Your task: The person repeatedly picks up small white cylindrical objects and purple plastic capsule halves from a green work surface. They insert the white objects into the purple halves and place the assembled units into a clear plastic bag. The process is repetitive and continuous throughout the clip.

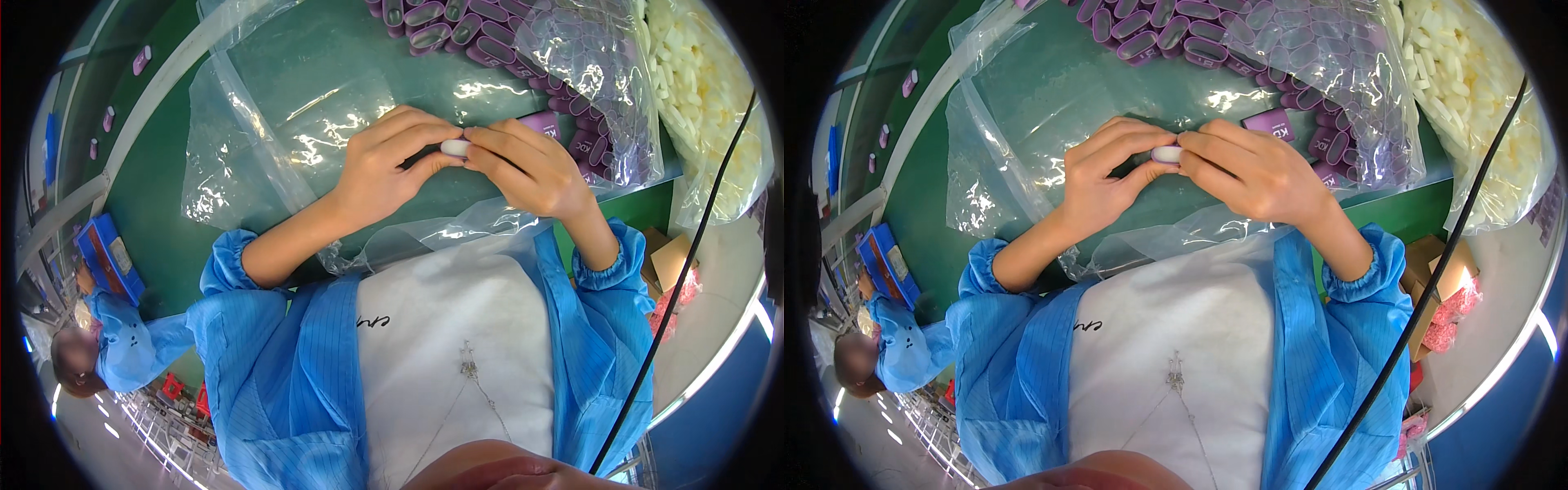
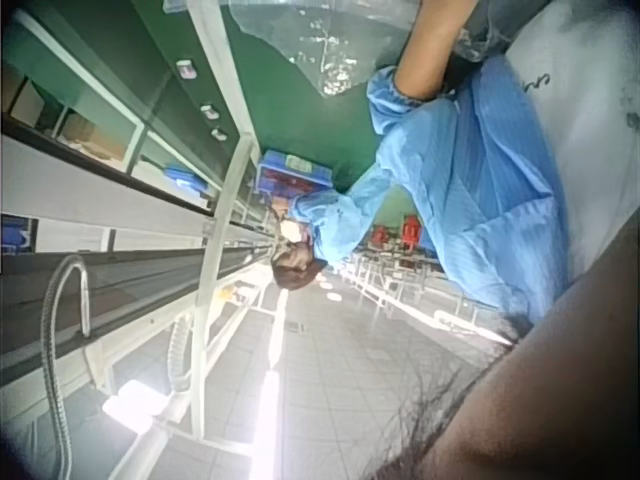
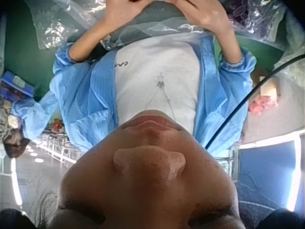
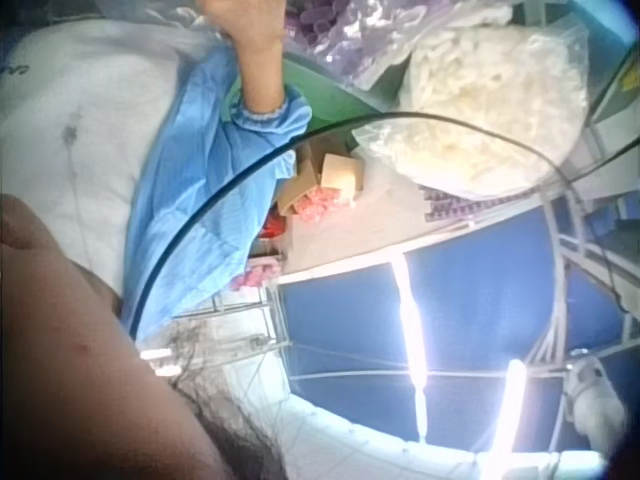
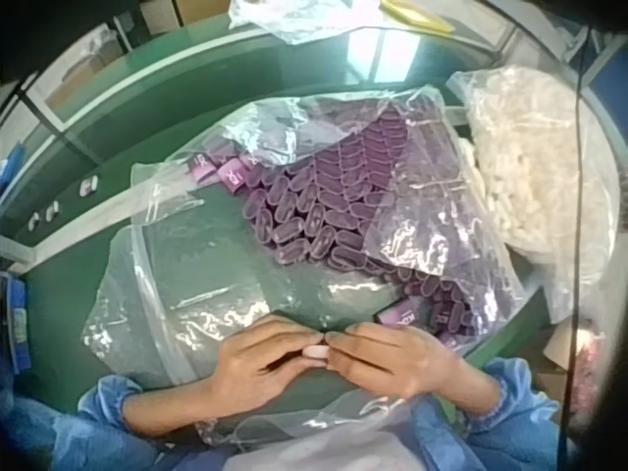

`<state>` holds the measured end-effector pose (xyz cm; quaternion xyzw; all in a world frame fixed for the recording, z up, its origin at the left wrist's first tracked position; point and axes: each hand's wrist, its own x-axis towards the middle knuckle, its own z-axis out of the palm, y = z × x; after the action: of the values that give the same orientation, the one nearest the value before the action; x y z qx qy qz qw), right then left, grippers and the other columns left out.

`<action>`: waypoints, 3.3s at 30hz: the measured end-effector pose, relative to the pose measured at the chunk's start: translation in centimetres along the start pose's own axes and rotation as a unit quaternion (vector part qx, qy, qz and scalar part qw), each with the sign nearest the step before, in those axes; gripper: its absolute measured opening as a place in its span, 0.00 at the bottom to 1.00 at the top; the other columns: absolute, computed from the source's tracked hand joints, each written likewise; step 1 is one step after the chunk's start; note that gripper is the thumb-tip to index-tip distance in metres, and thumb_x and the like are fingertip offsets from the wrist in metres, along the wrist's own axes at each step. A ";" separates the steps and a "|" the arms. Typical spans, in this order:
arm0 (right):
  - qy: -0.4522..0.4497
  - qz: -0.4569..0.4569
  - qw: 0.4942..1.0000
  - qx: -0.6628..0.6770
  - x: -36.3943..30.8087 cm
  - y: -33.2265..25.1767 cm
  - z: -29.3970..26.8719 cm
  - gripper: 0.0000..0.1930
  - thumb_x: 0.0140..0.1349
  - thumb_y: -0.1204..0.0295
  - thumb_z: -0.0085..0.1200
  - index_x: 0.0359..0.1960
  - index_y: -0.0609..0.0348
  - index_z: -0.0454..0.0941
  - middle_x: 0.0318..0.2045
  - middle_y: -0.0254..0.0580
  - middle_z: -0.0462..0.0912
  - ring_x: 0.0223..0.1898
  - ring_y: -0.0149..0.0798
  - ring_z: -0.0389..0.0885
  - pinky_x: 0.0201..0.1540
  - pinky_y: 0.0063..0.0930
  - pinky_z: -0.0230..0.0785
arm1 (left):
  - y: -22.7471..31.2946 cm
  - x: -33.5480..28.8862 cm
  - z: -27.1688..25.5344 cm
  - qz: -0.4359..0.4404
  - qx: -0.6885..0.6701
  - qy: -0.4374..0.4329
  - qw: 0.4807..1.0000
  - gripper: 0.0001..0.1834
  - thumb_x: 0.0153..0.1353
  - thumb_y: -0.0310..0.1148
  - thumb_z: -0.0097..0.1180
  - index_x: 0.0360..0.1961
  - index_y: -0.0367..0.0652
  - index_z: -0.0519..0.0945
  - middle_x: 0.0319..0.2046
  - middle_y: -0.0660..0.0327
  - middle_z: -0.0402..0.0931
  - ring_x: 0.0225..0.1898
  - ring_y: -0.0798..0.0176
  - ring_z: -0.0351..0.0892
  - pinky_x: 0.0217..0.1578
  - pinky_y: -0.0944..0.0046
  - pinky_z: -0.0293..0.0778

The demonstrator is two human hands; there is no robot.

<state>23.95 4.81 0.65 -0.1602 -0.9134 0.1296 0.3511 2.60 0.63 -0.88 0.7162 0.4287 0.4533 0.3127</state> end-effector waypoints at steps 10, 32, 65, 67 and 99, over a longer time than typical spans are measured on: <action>0.149 0.188 0.965 -0.105 -1.7 2.2 -8.1 0.14 0.51 0.76 0.70 0.39 0.66 0.82 0.36 0.45 0.85 0.33 0.39 0.85 0.35 0.28 0.77 | -0.6 3.6 -9.2 -0.046 0.226 0.083 0.969 0.13 0.66 0.22 0.59 0.52 0.36 0.82 0.48 0.55 0.81 0.49 0.62 0.80 0.54 0.63 0.73; 0.053 0.650 0.639 -0.408 -4.3 6.4 -12.9 0.18 0.62 0.54 0.61 0.40 0.57 0.85 0.32 0.52 0.87 0.39 0.47 0.87 0.43 0.34 0.76 | -1.2 7.9 -5.6 0.032 0.193 0.047 0.979 0.16 0.48 0.33 0.77 0.36 0.42 0.84 0.38 0.59 0.77 0.39 0.60 0.80 0.38 0.62 0.77; 0.058 0.093 0.992 0.055 1.9 1.0 0.2 0.15 0.44 0.81 0.64 0.38 0.65 0.83 0.33 0.43 0.82 0.30 0.43 0.79 0.31 0.33 0.75 | -0.8 1.9 -1.2 -0.040 -0.004 0.006 0.999 0.12 0.49 0.22 0.71 0.36 0.40 0.83 0.35 0.59 0.85 0.35 0.58 0.85 0.35 0.64 0.79; 0.060 0.091 0.993 0.051 1.4 1.2 0.2 0.15 0.44 0.82 0.65 0.37 0.65 0.84 0.33 0.43 0.83 0.30 0.43 0.80 0.30 0.32 0.75 | -1.0 1.9 -1.2 -0.031 -0.012 0.003 0.999 0.12 0.49 0.22 0.72 0.36 0.39 0.83 0.35 0.59 0.85 0.36 0.58 0.85 0.35 0.64 0.79; 0.084 0.148 0.984 0.045 0.1 0.3 1.6 0.13 0.52 0.80 0.65 0.41 0.64 0.85 0.40 0.46 0.84 0.35 0.43 0.85 0.36 0.30 0.81 | -1.3 2.4 -1.2 0.195 0.186 -0.047 0.962 0.09 0.54 0.19 0.65 0.36 0.30 0.82 0.38 0.49 0.82 0.35 0.53 0.85 0.32 0.63 0.82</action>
<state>22.83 4.90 -0.52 -0.2879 -0.8404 0.2068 0.4099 1.59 3.47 -0.57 0.8515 0.3428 0.3840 0.0997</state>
